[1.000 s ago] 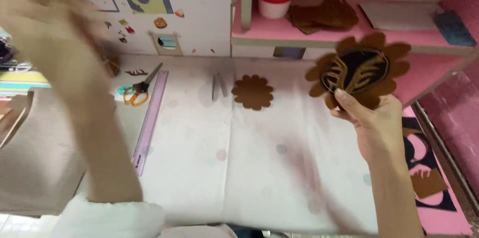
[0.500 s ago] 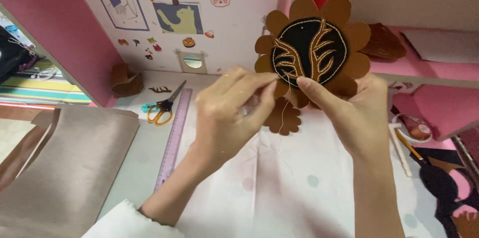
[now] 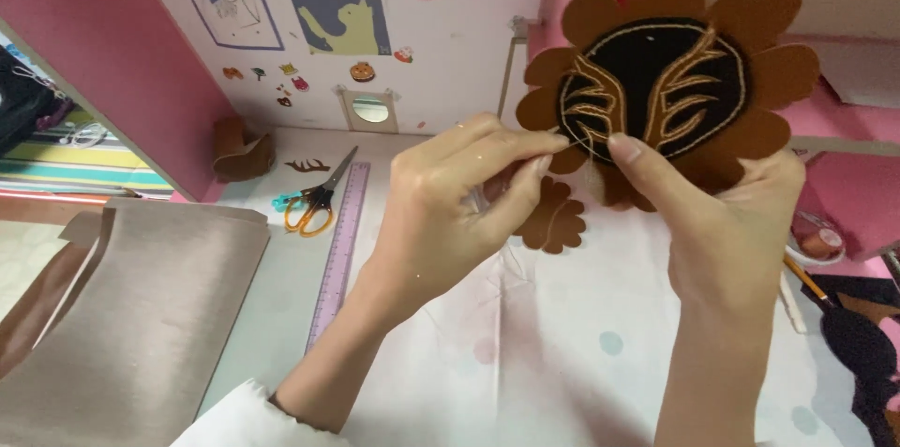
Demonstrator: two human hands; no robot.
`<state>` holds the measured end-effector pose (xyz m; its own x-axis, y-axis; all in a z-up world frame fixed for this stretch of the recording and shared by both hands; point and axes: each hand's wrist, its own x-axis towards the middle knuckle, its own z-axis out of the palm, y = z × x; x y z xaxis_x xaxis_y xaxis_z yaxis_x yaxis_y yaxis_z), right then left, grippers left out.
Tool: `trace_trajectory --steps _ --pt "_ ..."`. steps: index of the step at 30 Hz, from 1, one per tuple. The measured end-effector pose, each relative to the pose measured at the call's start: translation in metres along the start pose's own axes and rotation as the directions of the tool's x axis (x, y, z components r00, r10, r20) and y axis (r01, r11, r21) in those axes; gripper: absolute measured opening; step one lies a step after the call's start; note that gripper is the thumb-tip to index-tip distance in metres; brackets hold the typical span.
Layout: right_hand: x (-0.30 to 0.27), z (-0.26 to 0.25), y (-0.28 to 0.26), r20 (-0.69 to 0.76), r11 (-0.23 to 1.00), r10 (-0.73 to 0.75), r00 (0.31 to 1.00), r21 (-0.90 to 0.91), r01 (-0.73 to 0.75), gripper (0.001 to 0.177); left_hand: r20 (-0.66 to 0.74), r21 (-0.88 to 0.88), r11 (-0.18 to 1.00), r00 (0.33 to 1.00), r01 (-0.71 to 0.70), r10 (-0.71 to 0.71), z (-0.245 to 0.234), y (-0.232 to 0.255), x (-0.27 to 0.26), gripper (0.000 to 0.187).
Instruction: Hand stitching decorative leather flower components together using a needle and thread at a craft station.
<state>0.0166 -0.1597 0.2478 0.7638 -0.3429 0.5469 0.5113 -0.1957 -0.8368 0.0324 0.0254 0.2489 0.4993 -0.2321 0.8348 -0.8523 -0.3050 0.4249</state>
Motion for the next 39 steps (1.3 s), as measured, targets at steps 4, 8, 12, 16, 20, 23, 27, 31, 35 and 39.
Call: trace_trajectory --steps 4,8,12,16,20,23,27,31,35,39 --pt "-0.002 0.002 -0.008 0.013 0.999 0.028 1.000 -0.039 -0.028 0.027 -0.050 -0.030 0.999 0.999 -0.021 0.019 0.005 -0.001 0.000 0.016" --pt "-0.004 0.006 -0.010 0.018 0.997 0.067 0.998 -0.030 -0.066 0.025 -0.160 0.058 0.998 0.986 -0.037 0.046 -0.001 0.003 0.000 0.020" --pt "-0.005 0.004 -0.009 0.016 0.999 0.025 1.000 -0.034 -0.025 0.036 -0.263 0.189 0.981 0.960 -0.048 0.097 -0.002 0.009 0.000 0.018" --pt "-0.006 0.004 -0.008 0.032 0.999 -0.001 1.000 -0.049 0.002 0.026 -0.221 0.111 0.993 0.973 -0.040 0.064 -0.007 0.017 -0.002 0.020" --pt "-0.005 0.006 -0.010 0.040 0.999 -0.021 0.999 -0.032 0.022 0.033 -0.102 0.177 0.982 0.993 0.069 -0.052 -0.018 0.013 0.000 0.012" --pt "-0.007 0.007 -0.014 0.038 0.999 -0.007 0.999 -0.051 0.009 0.034 -0.117 0.217 0.974 0.993 0.059 -0.034 -0.021 0.017 0.001 0.010" --pt "-0.005 0.002 -0.006 0.061 0.998 -0.054 0.997 -0.027 0.055 0.027 -0.128 0.169 0.982 0.986 -0.084 0.107 -0.013 0.020 0.000 0.011" --pt "-0.004 0.001 -0.006 0.056 0.996 -0.085 0.995 -0.026 0.087 0.036 -0.283 0.242 0.968 0.950 -0.060 0.129 -0.014 0.022 -0.003 0.014" --pt "-0.005 0.004 -0.006 0.074 0.995 -0.102 0.992 -0.016 0.103 0.030 -0.219 0.153 0.987 0.972 -0.057 0.090 -0.011 0.026 -0.002 0.013" --pt "-0.005 0.006 -0.007 0.049 0.992 -0.074 0.996 -0.095 0.078 0.032 -0.100 0.105 0.991 0.991 -0.082 0.092 -0.002 0.013 -0.004 0.015"
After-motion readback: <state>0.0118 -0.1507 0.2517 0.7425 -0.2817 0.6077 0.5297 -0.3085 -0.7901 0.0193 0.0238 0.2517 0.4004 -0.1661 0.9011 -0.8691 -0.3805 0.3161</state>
